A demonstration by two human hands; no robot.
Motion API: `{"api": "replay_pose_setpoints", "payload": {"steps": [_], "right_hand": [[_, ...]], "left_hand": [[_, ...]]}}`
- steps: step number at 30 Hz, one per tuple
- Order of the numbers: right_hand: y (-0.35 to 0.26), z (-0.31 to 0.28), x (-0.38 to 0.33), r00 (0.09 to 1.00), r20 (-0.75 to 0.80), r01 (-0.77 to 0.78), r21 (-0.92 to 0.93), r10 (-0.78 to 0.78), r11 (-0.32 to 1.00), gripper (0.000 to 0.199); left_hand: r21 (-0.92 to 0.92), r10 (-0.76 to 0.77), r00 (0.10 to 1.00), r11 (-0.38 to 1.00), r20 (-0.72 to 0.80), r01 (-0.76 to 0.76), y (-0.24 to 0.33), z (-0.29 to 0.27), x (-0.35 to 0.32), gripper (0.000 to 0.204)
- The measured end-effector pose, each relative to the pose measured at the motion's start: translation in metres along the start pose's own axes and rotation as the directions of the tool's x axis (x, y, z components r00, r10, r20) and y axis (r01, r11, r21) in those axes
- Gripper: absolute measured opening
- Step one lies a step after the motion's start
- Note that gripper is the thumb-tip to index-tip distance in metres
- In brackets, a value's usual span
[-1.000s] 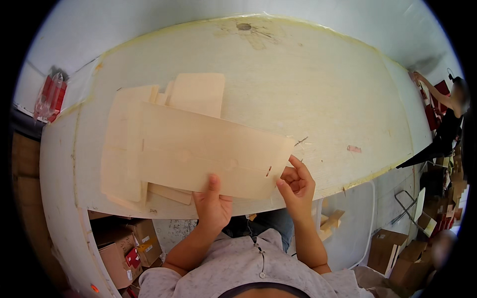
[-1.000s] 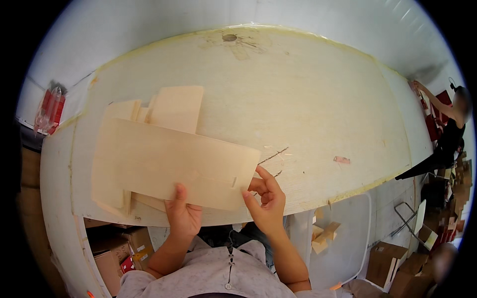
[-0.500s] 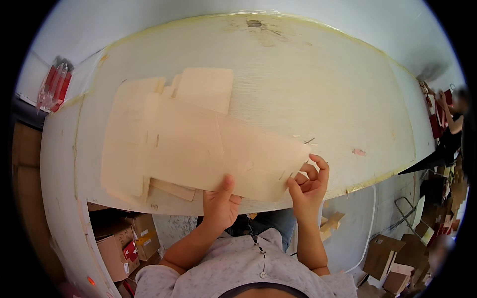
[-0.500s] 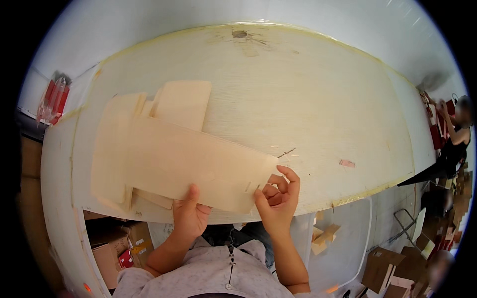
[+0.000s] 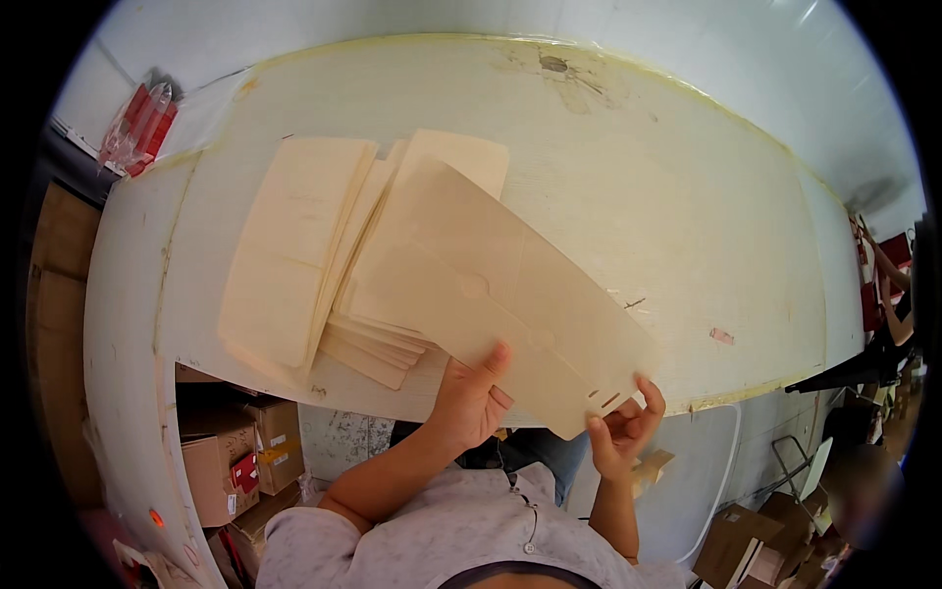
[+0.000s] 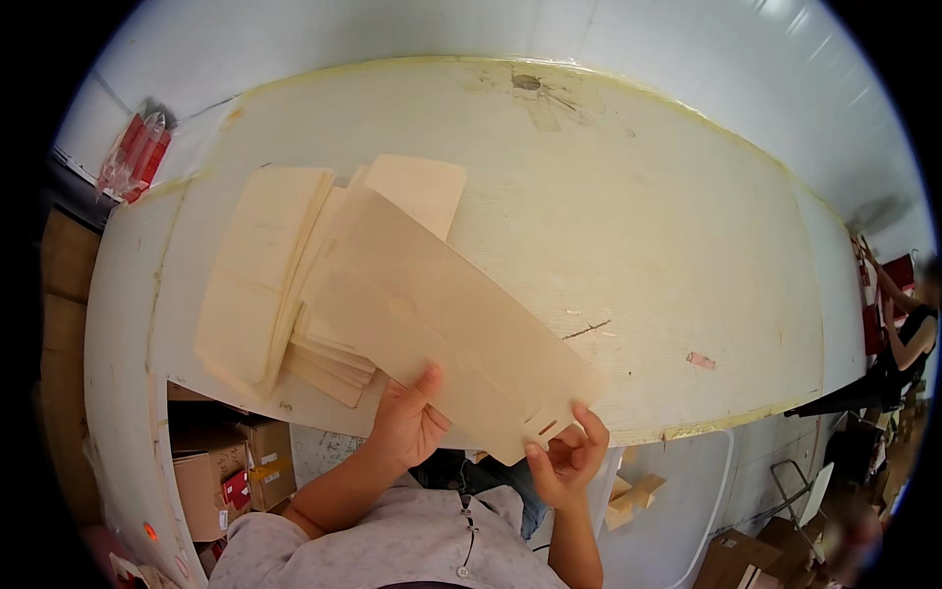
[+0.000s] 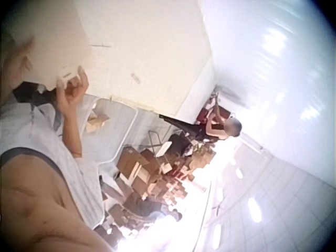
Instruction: The person folds flat, pre-cut cardboard sheets into small open-top boxes by hand. They repeatedly pick a sheet, fold along scored lines, and tuck flaps to form the box, then place the finished unit into a clear bin. Other people in the background perform similar folding tasks.
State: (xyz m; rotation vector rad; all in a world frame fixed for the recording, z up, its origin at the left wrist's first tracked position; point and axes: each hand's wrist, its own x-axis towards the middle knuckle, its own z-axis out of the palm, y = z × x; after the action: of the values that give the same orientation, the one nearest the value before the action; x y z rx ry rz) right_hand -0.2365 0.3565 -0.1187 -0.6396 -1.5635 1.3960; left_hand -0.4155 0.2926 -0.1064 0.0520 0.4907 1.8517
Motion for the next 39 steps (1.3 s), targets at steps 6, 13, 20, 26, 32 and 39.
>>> {"api": "replay_pose_setpoints", "payload": {"steps": [6, 13, 20, 26, 32, 39], "right_hand": [[0.001, -0.017, 0.000, 0.999, 0.038, 0.033, -0.245, -0.024, 0.969, 0.052], [-0.020, -0.032, 0.037, 0.999, -0.046, -0.016, -0.544, -0.011, 0.839, 0.049], [-0.034, 0.027, 0.065, 0.913, 0.327, 0.407, -0.676, -0.244, 0.615, 0.074], [-0.029, 0.059, 0.060, 0.970, 0.205, 0.221, -0.531, -0.129, 0.818, 0.079], [-0.024, 0.056, 0.053, 0.957, 0.103, 0.270, -0.647, -0.270, 0.713, 0.078], [-0.009, 0.043, 0.059, 0.912, 0.168, 0.372, -0.722, -0.374, 0.583, 0.074]], "left_hand": [[0.025, 0.030, 0.999, 0.999, -0.016, -0.030, 0.002, 0.002, -0.001, 0.038], [0.400, 0.127, 0.991, 0.911, -0.029, -0.105, 0.028, -0.001, 0.000, 0.035], [0.648, 0.202, 0.978, 0.737, 0.059, -0.192, 0.015, 0.013, 0.004, 0.040], [0.644, 0.400, 0.915, 0.687, 0.052, -0.337, 0.009, 0.006, 0.005, 0.062], [0.838, 0.462, 0.864, 0.375, 0.202, -0.396, 0.008, 0.004, 0.014, 0.094], [0.929, 0.437, 0.855, 0.099, 0.281, -0.356, 0.009, 0.018, 0.021, 0.105]]}}
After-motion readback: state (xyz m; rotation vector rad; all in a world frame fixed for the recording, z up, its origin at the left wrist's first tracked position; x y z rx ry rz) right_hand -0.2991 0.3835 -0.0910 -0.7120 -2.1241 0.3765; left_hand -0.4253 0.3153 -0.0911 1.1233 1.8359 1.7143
